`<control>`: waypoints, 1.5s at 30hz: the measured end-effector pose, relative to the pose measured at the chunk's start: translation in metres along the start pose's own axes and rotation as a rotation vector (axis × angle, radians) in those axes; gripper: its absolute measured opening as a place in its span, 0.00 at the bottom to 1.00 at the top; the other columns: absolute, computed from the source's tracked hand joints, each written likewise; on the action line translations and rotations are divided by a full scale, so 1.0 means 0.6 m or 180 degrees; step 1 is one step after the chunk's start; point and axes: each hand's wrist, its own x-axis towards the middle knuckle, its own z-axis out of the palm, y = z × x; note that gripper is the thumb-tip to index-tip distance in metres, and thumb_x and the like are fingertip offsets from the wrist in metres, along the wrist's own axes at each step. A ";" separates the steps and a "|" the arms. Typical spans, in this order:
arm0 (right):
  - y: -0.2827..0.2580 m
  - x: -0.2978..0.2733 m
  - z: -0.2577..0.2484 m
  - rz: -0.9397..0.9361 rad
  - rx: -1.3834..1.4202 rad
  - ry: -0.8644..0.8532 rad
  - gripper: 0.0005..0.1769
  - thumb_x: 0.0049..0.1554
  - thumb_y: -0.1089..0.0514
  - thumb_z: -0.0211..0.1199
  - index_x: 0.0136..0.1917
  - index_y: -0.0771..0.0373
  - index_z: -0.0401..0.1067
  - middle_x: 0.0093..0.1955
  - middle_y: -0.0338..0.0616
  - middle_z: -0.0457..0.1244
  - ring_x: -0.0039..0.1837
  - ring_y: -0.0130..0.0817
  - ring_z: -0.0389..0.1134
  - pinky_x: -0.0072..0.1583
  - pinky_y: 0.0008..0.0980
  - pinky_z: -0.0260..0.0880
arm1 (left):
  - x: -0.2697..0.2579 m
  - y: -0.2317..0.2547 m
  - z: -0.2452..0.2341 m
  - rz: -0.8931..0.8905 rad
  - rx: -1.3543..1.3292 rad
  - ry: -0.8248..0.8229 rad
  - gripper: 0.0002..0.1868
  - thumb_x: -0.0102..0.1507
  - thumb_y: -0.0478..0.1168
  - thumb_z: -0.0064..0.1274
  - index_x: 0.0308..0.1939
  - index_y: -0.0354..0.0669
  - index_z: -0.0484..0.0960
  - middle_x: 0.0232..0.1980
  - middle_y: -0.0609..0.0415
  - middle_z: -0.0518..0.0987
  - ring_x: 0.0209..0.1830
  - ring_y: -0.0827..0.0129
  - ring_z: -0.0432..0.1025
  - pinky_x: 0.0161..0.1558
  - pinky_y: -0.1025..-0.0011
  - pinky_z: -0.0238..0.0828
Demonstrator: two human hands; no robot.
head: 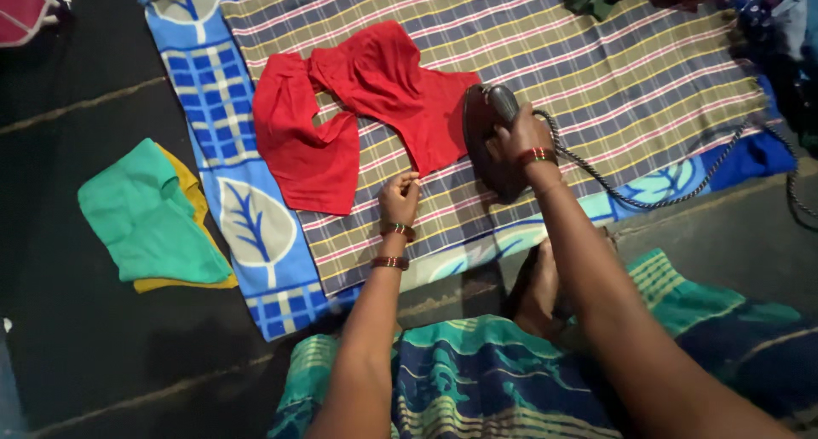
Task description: The person irons a green shirt and a red shirt on a patterned mat laid out on the floor. They use a black electric iron to smooth the garments, handling them one at a time and adjusting their positions before ironing.
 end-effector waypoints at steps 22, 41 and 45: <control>-0.002 -0.001 0.001 -0.0506 0.0093 -0.0066 0.32 0.57 0.46 0.70 0.58 0.69 0.57 0.43 0.71 0.67 0.47 0.71 0.69 0.48 0.60 0.70 | 0.043 0.091 0.075 0.0621 0.0271 0.1149 0.11 0.65 0.40 0.58 0.50 0.41 0.84 0.43 0.48 0.84 0.41 0.59 0.80 0.45 0.65 0.77; 0.000 0.004 0.007 -0.0616 -0.0045 -0.0106 0.33 0.56 0.48 0.71 0.57 0.73 0.57 0.42 0.69 0.68 0.45 0.68 0.70 0.47 0.58 0.71 | 0.160 0.218 0.138 0.1976 0.1432 -0.0105 0.13 0.57 0.35 0.64 0.45 0.45 0.85 0.45 0.50 0.81 0.48 0.53 0.75 0.51 0.58 0.73; -0.008 -0.001 -0.003 -0.0569 -0.0031 -0.0120 0.31 0.55 0.49 0.71 0.56 0.72 0.57 0.42 0.69 0.67 0.45 0.68 0.70 0.47 0.58 0.71 | 0.139 0.217 0.137 0.1820 0.1236 -0.0053 0.06 0.59 0.36 0.65 0.40 0.48 0.86 0.41 0.54 0.83 0.44 0.56 0.76 0.49 0.60 0.74</control>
